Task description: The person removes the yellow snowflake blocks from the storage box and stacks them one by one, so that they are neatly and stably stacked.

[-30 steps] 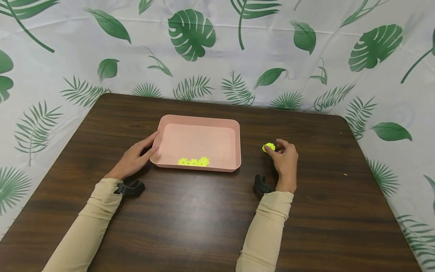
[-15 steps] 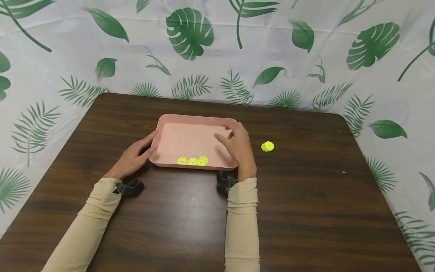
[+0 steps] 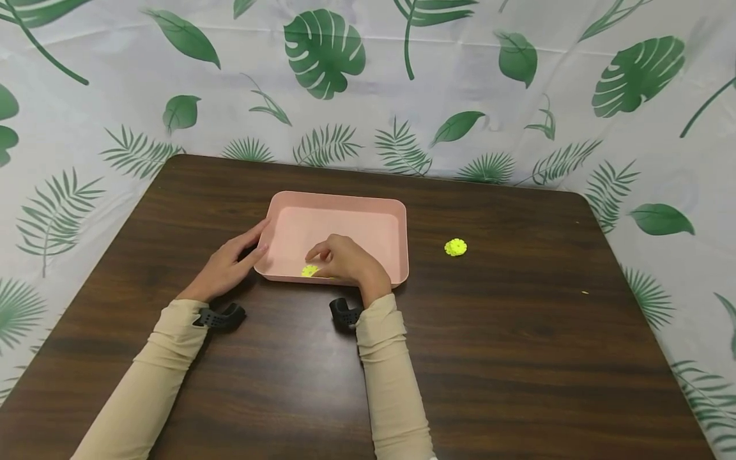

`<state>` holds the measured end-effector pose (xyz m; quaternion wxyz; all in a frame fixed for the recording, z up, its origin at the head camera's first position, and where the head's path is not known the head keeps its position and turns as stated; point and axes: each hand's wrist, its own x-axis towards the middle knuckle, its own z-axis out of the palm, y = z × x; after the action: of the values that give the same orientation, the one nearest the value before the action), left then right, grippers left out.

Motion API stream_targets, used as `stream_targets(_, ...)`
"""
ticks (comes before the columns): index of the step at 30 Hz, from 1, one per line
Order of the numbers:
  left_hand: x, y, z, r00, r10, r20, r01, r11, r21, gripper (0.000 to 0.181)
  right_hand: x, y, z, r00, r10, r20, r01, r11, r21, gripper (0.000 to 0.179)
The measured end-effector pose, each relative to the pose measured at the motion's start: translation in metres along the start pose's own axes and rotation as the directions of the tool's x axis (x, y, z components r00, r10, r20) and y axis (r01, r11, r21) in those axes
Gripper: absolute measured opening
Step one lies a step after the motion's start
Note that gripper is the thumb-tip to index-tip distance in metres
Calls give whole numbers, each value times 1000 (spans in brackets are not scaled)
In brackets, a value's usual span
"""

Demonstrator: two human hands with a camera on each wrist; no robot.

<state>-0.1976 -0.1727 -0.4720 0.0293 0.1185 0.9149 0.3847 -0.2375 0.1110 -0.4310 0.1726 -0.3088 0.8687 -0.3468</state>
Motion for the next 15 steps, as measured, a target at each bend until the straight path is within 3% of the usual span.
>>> stream_targets(3,1,0,-1,1000,-5,6,5,1000,5,64,3,-1,1,1000,-13,2,13,1000,-11,26)
stream_targets(10,1,1,-1,1000,-15,8,15,1000,11,64,10,-5,5,997,68,-31,-69,997,-35,34)
stream_targets(15,1,0,0,1000,-12,6,12,1000,13,64,12,-6,7,997,60,-56,-64,996,-57,32)
